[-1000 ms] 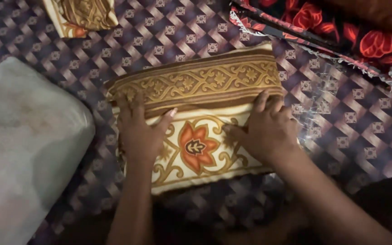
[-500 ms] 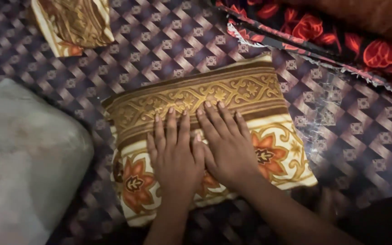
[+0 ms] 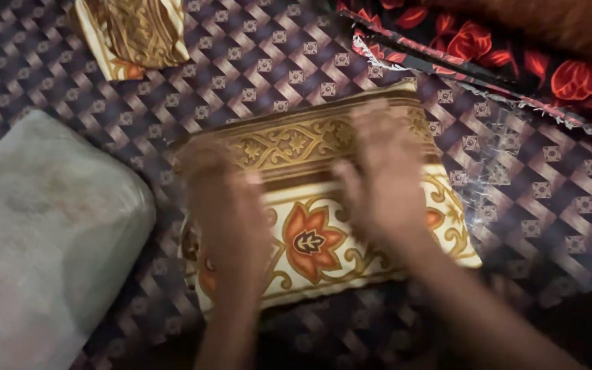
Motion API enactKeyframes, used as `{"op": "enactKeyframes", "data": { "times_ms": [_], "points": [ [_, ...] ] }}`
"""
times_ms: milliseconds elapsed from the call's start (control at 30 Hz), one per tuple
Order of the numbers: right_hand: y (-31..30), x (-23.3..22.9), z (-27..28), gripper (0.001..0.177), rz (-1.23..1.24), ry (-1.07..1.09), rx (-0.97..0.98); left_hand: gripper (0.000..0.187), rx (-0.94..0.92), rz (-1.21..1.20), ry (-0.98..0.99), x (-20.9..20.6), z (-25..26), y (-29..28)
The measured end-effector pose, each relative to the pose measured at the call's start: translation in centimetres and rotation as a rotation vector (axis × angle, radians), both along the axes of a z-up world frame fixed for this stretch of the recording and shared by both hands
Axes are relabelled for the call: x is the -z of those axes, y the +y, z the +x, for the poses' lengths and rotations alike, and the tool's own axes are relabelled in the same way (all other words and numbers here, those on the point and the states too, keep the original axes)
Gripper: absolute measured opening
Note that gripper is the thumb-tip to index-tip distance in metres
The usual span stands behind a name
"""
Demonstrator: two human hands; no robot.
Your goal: The person wraps a rectangular cushion with a patterned fabric cover. They place the cover over the cushion, fold the edges, and smooth the surface to fit the cover neatly.
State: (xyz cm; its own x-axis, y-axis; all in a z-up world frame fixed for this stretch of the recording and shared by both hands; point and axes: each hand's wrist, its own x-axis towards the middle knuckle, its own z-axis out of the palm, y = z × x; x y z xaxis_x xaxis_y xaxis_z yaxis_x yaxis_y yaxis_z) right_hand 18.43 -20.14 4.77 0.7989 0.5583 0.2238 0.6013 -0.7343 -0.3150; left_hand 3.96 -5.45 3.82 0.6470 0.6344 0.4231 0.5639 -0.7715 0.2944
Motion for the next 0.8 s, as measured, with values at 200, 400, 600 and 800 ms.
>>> {"op": "enactKeyframes", "data": {
  "times_ms": [200,400,600,800],
  "points": [
    [0.9,1.9,-4.1,0.056,0.079,0.157,-0.409,0.049,0.316,-0.253,-0.025,1.6,1.3,-1.8],
    [-0.8,-0.5,2.3,0.080,-0.278,0.289,-0.095,0.055,-0.004,-0.124,0.345,1.3,-0.9,3.1],
    [1.0,-3.7,-2.0,0.099,-0.470,0.301,-0.201,0.092,0.080,-0.167,0.363,-3.0,0.3,0.0],
    [1.2,-4.4,-2.9,0.123,-0.720,0.445,-0.564,0.148,0.383,-0.653,0.702,-3.0,-0.6,-0.4]
  ]
}}
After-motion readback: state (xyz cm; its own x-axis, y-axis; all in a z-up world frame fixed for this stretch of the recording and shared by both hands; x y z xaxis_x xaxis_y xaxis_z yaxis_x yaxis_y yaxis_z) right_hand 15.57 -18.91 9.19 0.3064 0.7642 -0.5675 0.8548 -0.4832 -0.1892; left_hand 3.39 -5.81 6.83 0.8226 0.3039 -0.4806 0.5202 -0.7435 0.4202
